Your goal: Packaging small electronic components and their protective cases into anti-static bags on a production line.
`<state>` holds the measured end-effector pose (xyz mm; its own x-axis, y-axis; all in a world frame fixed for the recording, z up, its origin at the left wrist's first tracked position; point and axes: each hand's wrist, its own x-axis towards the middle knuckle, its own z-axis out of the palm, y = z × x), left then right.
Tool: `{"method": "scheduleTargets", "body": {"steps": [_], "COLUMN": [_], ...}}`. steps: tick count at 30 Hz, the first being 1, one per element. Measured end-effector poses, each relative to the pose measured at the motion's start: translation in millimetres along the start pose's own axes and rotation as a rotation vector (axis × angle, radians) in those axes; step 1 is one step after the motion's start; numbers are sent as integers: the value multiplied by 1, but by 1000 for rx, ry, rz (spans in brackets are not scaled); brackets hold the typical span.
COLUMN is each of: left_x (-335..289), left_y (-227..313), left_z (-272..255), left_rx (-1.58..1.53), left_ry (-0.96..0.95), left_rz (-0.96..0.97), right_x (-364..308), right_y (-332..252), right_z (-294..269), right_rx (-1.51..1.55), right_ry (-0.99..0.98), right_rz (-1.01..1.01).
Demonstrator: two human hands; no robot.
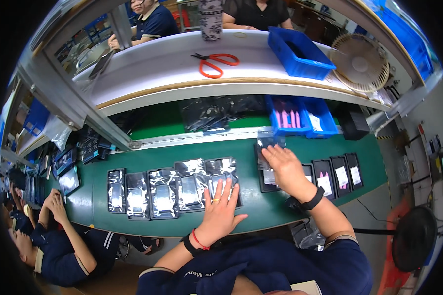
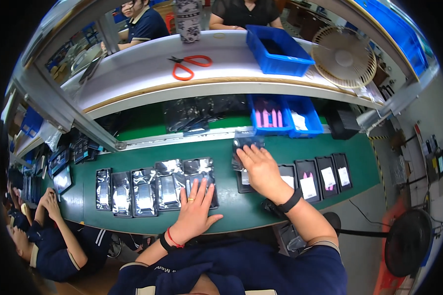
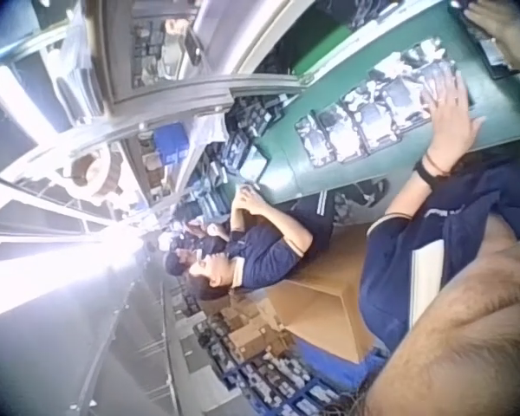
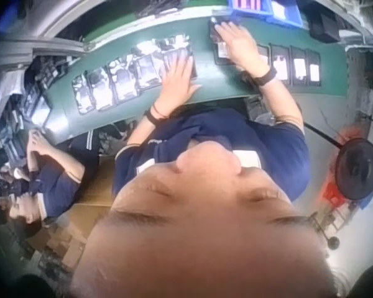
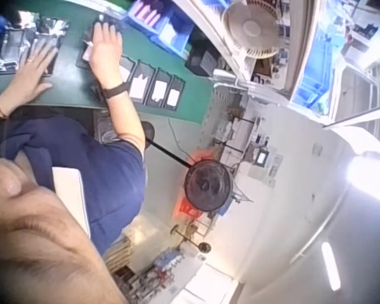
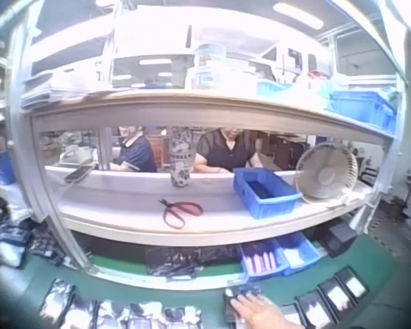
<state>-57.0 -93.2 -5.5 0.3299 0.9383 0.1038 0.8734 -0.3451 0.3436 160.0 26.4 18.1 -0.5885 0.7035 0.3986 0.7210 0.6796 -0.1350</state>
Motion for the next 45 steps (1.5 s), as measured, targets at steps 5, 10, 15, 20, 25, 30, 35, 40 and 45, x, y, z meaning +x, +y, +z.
{"method": "scheduleTargets", "body": {"steps": [5,10,15,20,25,30,35,40,45], "left_x": [51,74,66,57,42,25,2,-21,-28], "left_y": [40,60,85,97,82,44,8,-37,-64], "left_z": [16,51,53,61,65,62,43,13,-21], "left_rx": [-115,-23,152,192,131,132,120,144,131], "left_ry": [-10,-98,-163,9,99,209,200,146,23], "left_rz": [222,186,136,89,26,110,90,45,21], "right_x": [-48,-106,-231,-224,-210,-184,-152,-119,-104], "right_y": [4,51,162,156,124,91,53,10,-10], "right_z": [-6,-82,-105,-76,-47,-34,-21,-3,2], "right_rx": [166,147,-151,-146,-192,-164,-158,-117,-99], "right_ry": [-420,-173,-260,-336,-245,-264,-347,-358,-277], "right_rz": [139,274,909,918,990,1038,1029,1014,972]}}
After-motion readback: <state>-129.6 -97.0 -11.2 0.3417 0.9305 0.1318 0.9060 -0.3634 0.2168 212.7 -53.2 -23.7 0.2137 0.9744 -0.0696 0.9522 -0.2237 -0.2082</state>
